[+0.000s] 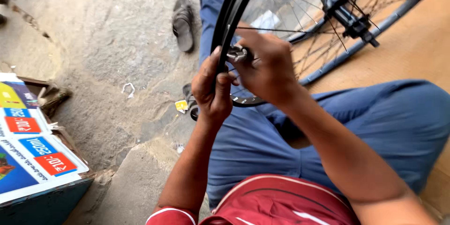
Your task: The person assembles a bicycle wheel by inserting components into the rim and tightening them by hand while sitting on the floor.
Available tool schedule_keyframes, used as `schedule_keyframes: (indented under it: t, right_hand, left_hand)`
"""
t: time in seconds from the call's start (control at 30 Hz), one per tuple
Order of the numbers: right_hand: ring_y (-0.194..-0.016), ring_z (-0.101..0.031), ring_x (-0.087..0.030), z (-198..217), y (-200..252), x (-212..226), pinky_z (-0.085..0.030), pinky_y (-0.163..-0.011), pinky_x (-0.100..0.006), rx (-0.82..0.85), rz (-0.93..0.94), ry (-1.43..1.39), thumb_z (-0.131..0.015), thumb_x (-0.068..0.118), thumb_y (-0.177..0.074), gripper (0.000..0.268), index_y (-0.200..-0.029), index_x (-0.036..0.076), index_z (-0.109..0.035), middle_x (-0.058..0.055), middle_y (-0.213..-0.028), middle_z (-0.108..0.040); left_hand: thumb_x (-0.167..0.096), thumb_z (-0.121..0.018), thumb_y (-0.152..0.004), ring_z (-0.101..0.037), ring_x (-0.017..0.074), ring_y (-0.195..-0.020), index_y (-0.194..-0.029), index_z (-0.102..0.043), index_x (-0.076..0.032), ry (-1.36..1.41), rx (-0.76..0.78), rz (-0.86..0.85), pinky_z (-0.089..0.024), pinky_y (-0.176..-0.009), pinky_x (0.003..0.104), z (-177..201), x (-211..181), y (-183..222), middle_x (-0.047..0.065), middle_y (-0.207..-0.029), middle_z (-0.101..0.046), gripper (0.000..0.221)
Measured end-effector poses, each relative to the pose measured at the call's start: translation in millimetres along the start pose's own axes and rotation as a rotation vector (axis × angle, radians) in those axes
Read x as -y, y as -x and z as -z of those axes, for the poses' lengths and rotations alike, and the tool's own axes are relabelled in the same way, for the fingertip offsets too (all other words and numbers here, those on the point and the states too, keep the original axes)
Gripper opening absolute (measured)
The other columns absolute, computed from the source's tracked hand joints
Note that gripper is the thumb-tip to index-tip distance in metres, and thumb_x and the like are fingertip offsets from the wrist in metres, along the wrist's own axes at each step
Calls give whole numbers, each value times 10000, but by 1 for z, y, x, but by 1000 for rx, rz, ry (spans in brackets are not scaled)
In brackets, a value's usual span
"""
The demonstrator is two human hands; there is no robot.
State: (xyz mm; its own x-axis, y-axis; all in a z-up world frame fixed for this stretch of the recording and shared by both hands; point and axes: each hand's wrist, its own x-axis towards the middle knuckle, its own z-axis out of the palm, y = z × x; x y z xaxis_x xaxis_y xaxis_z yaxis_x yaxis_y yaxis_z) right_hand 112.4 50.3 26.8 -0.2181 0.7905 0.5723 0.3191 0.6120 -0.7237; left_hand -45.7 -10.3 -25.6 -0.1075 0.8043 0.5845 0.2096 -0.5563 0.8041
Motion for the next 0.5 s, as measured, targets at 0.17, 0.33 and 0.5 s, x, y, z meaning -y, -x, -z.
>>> schedule_keyframes:
  t: [0.17,0.33,0.5]
  right_hand:
    - [-910,-706,-341,18,-4,7,-536,-827,-443,71,88,-161,-801,83,-863,229,-1057,64,-683,-147,-944,-707]
    - [-855,-727,-231,12,0,6,-568,-770,-364,12,-114,-396,-778,154,-869,368,-1208,85,-652,-52,-972,-723]
    - [-837,-649,-230,10,-7,12,-516,-810,-407,122,-37,-28,-915,115,-754,460,-1165,31,-727,-65,-852,-721]
  left_hand:
    - [-219,-569,-1161,-607,93,-774,-1532,-536,-17,-22,7,-80,-527,-699,227,2,1,-13,47,-1037,-676,423]
    - [-233,-564,-1140,-601,91,-775,-1498,-521,-4,4,8,19,-565,-686,228,-4,-2,2,85,-1147,-642,427]
    - [-225,-566,-1164,-609,84,-750,-1522,-536,-20,-6,32,-60,-528,-699,223,-2,-2,-11,49,-1005,-663,414]
